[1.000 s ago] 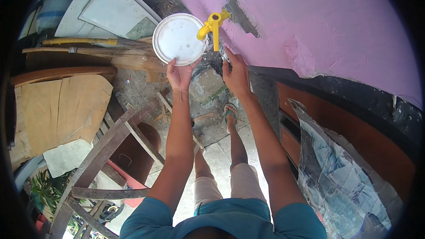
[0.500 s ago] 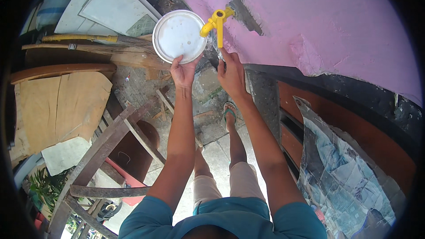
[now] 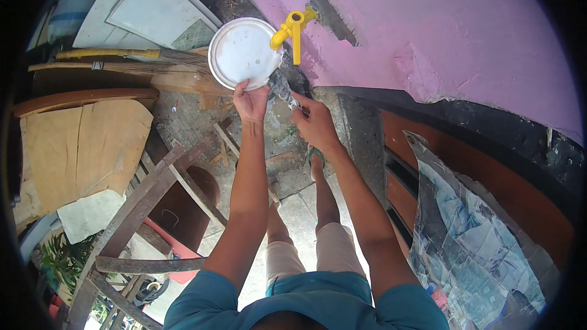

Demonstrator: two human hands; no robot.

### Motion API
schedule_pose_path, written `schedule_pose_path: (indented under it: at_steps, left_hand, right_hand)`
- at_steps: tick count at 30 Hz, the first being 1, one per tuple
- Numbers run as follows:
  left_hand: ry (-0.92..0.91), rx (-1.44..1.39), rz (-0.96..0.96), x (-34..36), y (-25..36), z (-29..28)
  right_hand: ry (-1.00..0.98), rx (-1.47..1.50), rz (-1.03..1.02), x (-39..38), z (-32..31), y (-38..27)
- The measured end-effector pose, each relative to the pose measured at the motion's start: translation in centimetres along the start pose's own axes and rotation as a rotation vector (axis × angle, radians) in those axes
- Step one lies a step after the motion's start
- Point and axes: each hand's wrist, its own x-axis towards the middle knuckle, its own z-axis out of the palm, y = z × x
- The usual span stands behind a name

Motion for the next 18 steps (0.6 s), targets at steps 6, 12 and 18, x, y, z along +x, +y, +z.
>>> schedule_pose_path:
  at_steps: [6,12,18]
  left_hand:
    - [-0.031,0.019,-0.069,-1.1,-1.0,1.0]
    - [-0.028,0.004,-0.014,-0.4,0.0,0.3]
    - [-0.026,-0.017,-0.070,-1.3,-0.3,1.1]
  right_hand:
    - [0.315,-0.319,-0.308,2.8,-1.1,1.1]
    - [0.071,-0.193,-0.313,0.3,0.0,2.0]
    - [0.218,-0.355,-0.319,0.9,-0.5,2.1]
